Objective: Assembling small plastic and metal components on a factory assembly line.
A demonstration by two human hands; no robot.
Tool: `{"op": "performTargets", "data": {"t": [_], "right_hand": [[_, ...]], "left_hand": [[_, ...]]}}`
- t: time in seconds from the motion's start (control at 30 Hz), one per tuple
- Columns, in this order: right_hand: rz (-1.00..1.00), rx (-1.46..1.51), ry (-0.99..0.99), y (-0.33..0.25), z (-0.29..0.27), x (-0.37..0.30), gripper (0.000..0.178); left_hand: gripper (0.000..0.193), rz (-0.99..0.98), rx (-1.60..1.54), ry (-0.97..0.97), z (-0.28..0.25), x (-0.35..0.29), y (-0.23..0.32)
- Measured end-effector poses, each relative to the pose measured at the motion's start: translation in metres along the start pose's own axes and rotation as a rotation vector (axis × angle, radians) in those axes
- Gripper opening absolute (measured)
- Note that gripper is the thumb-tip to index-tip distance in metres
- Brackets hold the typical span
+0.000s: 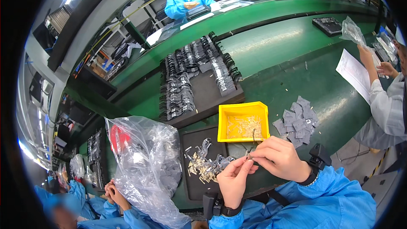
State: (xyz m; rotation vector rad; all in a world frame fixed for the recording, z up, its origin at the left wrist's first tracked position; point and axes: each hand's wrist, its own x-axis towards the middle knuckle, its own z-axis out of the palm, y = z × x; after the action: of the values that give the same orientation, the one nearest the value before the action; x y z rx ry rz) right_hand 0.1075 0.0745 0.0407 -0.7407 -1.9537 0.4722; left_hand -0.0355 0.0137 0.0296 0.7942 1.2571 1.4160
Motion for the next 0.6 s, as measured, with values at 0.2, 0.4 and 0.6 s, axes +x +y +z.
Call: {"op": "performTargets", "data": {"t": [0.2,0.4,0.6], "right_hand": [[-0.020,-0.034,-0.035,0.000,-0.002,-0.002,0.014],[-0.081,-0.099,-0.122,-0.002,-0.006,0.001,0.014],[-0.058,-0.085,-0.112,-0.002,-0.002,0.001,0.012]], "left_hand": [[0.015,0.287,0.407,0.017,0.002,-0.006,-0.001],[0.013,0.691,0.981,0.031,0.003,-0.007,0.013],[0.011,0.729,1.010,0.020,0.003,-0.004,0.013]]}}
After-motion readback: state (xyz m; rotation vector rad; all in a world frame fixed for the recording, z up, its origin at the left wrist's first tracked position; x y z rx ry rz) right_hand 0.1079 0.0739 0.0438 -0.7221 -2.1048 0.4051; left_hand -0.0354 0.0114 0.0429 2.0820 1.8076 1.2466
